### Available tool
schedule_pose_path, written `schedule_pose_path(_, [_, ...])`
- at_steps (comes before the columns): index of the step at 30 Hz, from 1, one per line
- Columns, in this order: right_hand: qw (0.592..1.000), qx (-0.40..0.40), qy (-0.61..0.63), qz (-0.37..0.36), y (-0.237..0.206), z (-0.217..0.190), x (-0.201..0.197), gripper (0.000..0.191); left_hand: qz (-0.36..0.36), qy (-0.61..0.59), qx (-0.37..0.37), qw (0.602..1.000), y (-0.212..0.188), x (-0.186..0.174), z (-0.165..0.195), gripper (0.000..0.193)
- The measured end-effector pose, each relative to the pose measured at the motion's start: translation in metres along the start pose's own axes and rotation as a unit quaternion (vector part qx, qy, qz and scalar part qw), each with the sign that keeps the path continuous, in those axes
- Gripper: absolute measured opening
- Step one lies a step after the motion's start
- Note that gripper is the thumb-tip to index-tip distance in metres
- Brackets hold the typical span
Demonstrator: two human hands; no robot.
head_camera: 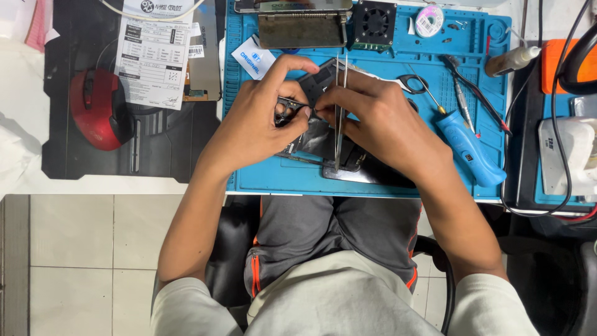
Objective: The person disassembles a smartphone at a repair bench. They peel a sticker from the device, separate the frame from the screen, and use tweezers to work on the internal components, repeatedly repositioning the phone frame while handling small parts.
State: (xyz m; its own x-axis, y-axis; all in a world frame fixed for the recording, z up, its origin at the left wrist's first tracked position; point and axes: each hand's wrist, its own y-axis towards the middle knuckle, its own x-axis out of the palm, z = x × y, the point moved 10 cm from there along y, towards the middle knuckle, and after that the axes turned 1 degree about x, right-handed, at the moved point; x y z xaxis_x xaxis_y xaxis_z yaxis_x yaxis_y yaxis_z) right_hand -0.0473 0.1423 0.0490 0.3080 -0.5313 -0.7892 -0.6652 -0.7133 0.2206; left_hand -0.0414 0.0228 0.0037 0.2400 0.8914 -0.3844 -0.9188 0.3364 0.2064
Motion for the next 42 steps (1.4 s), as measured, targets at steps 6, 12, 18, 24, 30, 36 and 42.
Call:
schedule_pose_path(6, [0.998,-0.049,-0.006,0.033,0.0,-0.008,-0.004,0.024,0.011,0.0,0.017,1.0,-0.002,-0.004,0.004,0.052])
schedule_pose_path(12, [0.99,-0.111,-0.083,0.035,-0.003,-0.022,-0.004,0.033,0.015,0.003,0.044,0.999,-0.004,-0.006,0.006,0.06])
schedule_pose_path(18, [0.97,-0.162,-0.172,0.049,-0.007,-0.034,-0.002,0.03,0.02,-0.011,0.005,1.0,-0.004,-0.01,-0.001,0.063])
schedule_pose_path(24, [0.959,-0.18,-0.208,0.063,-0.009,-0.031,0.005,0.03,0.012,-0.02,-0.028,0.999,-0.006,-0.015,-0.005,0.06])
schedule_pose_path(30, [0.944,-0.203,-0.253,0.062,-0.011,-0.031,0.012,0.028,0.006,-0.009,-0.003,1.0,-0.005,-0.015,-0.004,0.06])
schedule_pose_path(36, [0.939,-0.214,-0.262,0.054,-0.003,-0.034,0.019,0.028,0.001,-0.042,0.004,0.999,-0.008,-0.015,-0.014,0.061])
schedule_pose_path(42, [0.951,-0.216,-0.211,0.06,0.004,-0.034,0.02,0.023,0.0,-0.127,0.007,0.992,-0.01,-0.02,-0.022,0.057])
